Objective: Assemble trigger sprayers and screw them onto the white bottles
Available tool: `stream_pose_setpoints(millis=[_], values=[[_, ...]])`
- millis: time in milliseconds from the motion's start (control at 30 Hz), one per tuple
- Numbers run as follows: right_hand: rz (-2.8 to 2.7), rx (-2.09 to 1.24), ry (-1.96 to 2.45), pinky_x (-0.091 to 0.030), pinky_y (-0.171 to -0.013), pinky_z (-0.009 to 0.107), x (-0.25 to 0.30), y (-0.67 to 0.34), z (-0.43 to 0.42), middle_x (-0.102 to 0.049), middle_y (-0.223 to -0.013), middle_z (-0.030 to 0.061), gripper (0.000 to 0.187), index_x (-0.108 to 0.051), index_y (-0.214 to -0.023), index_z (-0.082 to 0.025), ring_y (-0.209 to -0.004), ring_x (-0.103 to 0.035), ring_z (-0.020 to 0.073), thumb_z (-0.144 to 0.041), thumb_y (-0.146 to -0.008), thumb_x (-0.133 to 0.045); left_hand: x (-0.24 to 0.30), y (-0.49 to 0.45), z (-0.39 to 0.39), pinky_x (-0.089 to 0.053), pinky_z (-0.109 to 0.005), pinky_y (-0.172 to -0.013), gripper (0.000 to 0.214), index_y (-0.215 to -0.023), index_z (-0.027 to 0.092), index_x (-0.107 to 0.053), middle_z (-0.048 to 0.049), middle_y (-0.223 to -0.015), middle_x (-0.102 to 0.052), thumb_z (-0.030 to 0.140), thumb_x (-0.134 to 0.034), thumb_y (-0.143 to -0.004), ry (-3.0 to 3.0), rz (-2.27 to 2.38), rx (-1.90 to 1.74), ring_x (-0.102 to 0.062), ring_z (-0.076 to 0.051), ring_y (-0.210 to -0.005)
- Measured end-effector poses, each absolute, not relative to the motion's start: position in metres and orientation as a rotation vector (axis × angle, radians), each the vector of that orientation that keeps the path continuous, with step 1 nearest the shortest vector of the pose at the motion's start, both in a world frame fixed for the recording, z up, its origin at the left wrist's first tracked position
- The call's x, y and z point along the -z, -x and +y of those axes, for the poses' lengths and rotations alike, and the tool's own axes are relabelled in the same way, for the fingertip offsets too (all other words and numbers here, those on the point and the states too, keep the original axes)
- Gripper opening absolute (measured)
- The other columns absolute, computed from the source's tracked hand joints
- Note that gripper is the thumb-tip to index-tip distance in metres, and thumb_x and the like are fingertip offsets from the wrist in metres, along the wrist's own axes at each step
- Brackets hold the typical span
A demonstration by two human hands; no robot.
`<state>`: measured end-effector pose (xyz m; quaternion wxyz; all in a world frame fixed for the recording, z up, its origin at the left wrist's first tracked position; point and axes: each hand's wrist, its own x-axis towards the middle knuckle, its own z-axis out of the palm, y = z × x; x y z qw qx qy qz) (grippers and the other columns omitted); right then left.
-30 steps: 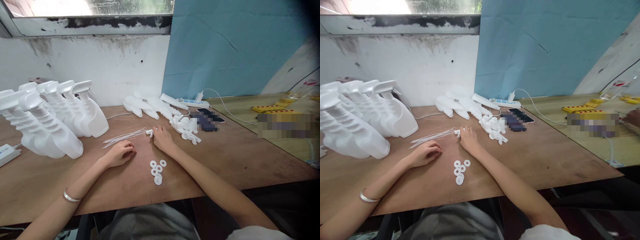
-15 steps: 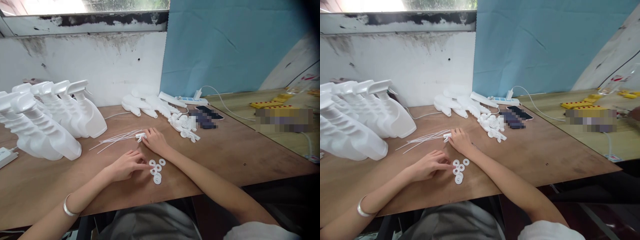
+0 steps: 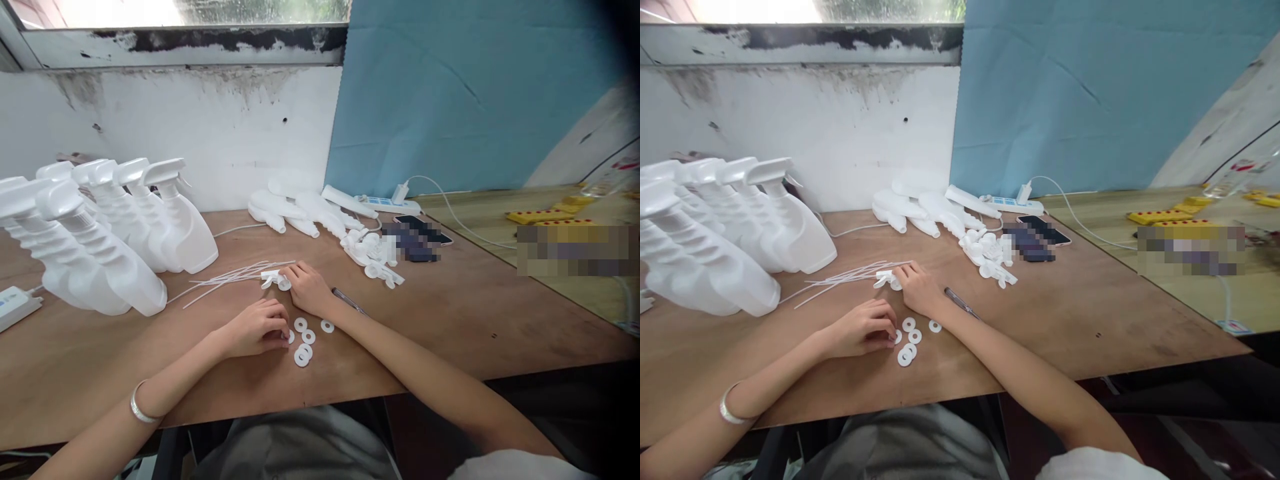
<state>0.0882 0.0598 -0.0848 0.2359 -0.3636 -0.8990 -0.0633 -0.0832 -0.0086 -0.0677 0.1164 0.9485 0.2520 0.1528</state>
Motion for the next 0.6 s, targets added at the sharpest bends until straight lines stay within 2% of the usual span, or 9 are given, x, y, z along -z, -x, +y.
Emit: stream_pose_setpoints(millis=[267, 467, 600], values=[[-2.455, 0.193, 0.981, -0.032, -0.077, 0.034, 0.0833, -0.0882, 0.0587, -0.059, -0.097, 0.0084, 0.022, -0.054, -0.100, -0.016, -0.092, -0.043, 0.0234, -0.020, -0.079, -0.048, 0.0737, 0.0850, -0.0052, -0.037, -0.028, -0.074, 0.017, -0.084, 0.018, -0.055, -0.0045, -0.088, -0.057, 0.028, -0.042, -0.086, -2.813, 0.807, -0.413, -0.050, -0.015, -0.080], [-2.479, 0.149, 0.940, -0.032, -0.078, 0.033, 0.0826, -0.0881, 0.0565, -0.056, -0.100, 0.0075, 0.032, -0.050, -0.111, -0.020, -0.093, -0.043, 0.0220, -0.028, -0.079, -0.051, 0.0731, 0.0865, -0.0040, -0.038, -0.028, -0.074, 0.017, -0.082, 0.018, -0.054, -0.0041, -0.088, -0.058, 0.027, -0.040, -0.087, -2.899, 0.839, -0.408, -0.051, -0.014, -0.078], [-2.505, 0.111, 0.900, -0.032, -0.081, 0.034, 0.0829, -0.0885, 0.0562, -0.054, -0.101, 0.0084, 0.032, -0.051, -0.112, -0.022, -0.094, -0.043, 0.0210, -0.027, -0.080, -0.050, 0.0714, 0.0861, -0.0045, -0.039, -0.028, -0.075, 0.019, -0.078, 0.017, -0.053, -0.0042, -0.085, -0.059, 0.025, -0.039, -0.087, -2.926, 0.838, -0.436, -0.051, -0.014, -0.078]])
